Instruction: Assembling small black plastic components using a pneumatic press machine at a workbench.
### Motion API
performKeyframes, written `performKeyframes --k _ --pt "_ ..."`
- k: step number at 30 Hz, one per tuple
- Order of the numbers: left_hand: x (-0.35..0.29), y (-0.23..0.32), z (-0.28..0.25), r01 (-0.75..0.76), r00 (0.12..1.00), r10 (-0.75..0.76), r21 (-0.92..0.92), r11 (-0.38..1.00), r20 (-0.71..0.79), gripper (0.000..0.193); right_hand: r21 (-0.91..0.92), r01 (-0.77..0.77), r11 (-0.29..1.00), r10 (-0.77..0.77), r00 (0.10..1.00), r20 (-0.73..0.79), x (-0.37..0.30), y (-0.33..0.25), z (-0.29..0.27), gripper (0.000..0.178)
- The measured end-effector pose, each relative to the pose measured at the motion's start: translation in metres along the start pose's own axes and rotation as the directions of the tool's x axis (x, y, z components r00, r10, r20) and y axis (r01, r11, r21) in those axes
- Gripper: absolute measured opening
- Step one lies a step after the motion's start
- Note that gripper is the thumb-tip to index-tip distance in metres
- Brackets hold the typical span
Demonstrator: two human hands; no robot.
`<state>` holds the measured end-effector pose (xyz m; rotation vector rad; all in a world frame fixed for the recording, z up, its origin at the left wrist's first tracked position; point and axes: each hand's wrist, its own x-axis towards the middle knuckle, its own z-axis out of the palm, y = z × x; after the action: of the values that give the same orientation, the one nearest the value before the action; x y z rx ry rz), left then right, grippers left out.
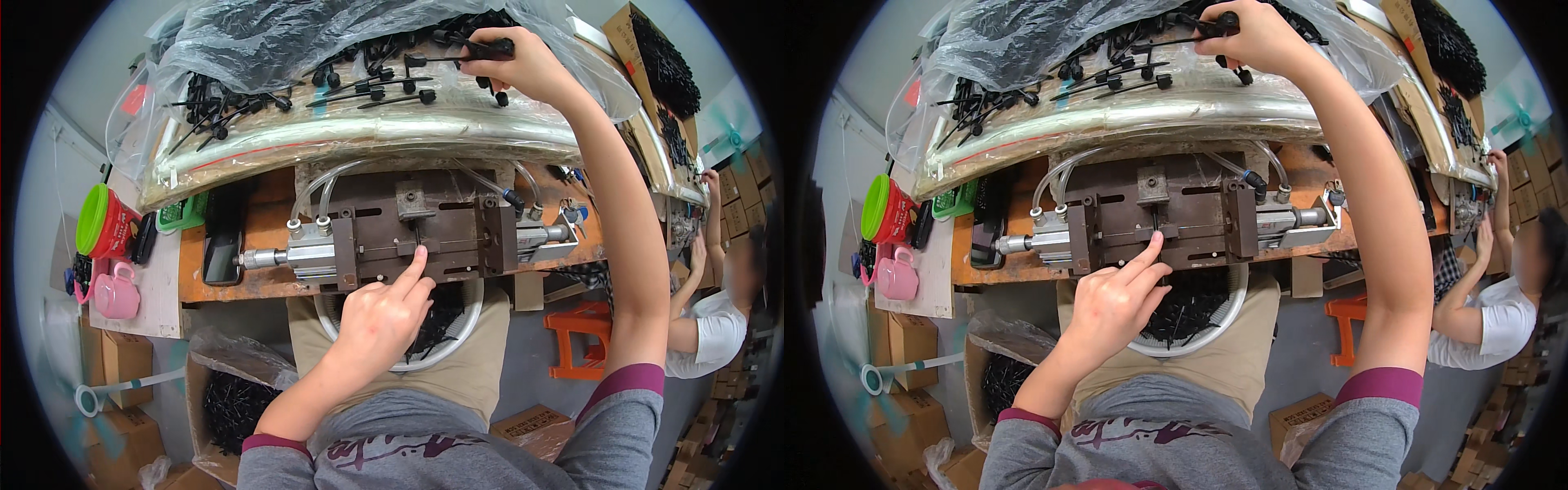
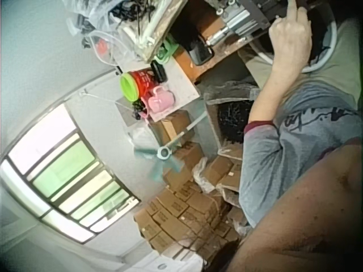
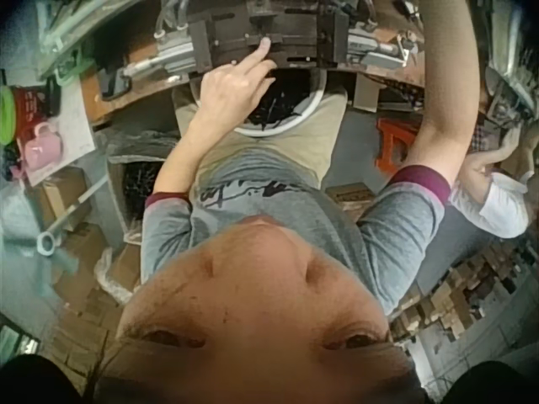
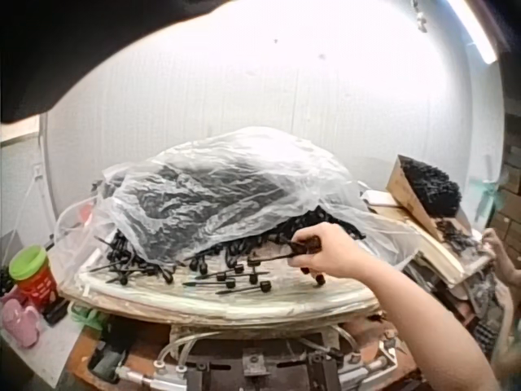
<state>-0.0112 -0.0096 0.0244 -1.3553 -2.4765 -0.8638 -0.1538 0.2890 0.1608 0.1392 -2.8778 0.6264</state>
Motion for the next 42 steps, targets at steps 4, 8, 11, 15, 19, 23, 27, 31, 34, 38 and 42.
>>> performKeyframes --k 4,8,11,15,19,23,27,31,34,38,42 --pt "0.014 0.006 -0.030 -0.002 1.000 0.003 -0.310 0.951 0.004 0.031 -0.183 0.274 0.944 -0.287 0.957 -0.048 -0.003 -0.002 0.011 0.029" --pt "0.067 -0.014 -0.054 -0.081 0.916 0.054 -0.051 0.995 -0.398 0.038 -0.253 0.382 0.889 -0.359 0.924 0.135 -0.004 -0.014 0.019 0.031" --pt "0.111 -0.052 -0.052 -0.018 0.848 0.094 0.148 0.989 -0.522 0.036 -0.278 0.406 0.870 -0.401 0.913 0.077 -0.008 -0.022 0.023 0.029" --pt "0.146 -0.079 -0.040 -0.034 0.929 0.085 0.144 0.989 -0.361 0.032 -0.330 0.398 0.856 -0.398 0.915 0.072 -0.018 -0.025 0.019 0.024" --pt "0.158 -0.080 -0.045 0.074 0.978 -0.053 0.102 0.992 -0.200 0.021 -0.330 0.448 0.831 -0.498 0.863 -0.080 -0.027 -0.004 0.022 0.021" --pt "0.152 -0.079 -0.056 0.056 0.971 -0.033 0.088 0.995 -0.236 0.016 -0.237 0.459 0.856 -0.508 0.831 -0.226 -0.035 0.012 0.015 0.019" --pt "0.130 -0.069 -0.076 0.018 0.961 -0.022 -0.017 1.000 -0.275 0.017 -0.009 0.227 0.974 -0.220 0.931 -0.291 -0.043 0.015 0.012 0.019" --pt "0.091 -0.032 -0.088 0.058 0.963 -0.133 -0.302 0.952 -0.233 0.022 0.172 0.162 0.972 -0.091 0.928 -0.361 -0.058 0.015 0.007 0.027" --pt "0.048 -0.008 -0.069 -0.002 0.974 -0.066 -0.295 0.956 -0.218 0.024 -0.036 0.281 0.959 -0.270 0.866 -0.420 -0.084 0.003 0.012 0.020" --pt "-0.003 0.005 -0.020 0.001 0.990 -0.016 -0.109 0.994 -0.137 0.027 -0.123 0.355 0.927 -0.373 0.825 -0.424 -0.120 -0.023 0.026 0.019" --pt "-0.010 0.006 0.013 -0.022 0.992 0.038 0.130 0.991 -0.121 0.027 -0.117 0.357 0.927 -0.372 0.826 -0.424 -0.144 -0.038 0.042 0.024"
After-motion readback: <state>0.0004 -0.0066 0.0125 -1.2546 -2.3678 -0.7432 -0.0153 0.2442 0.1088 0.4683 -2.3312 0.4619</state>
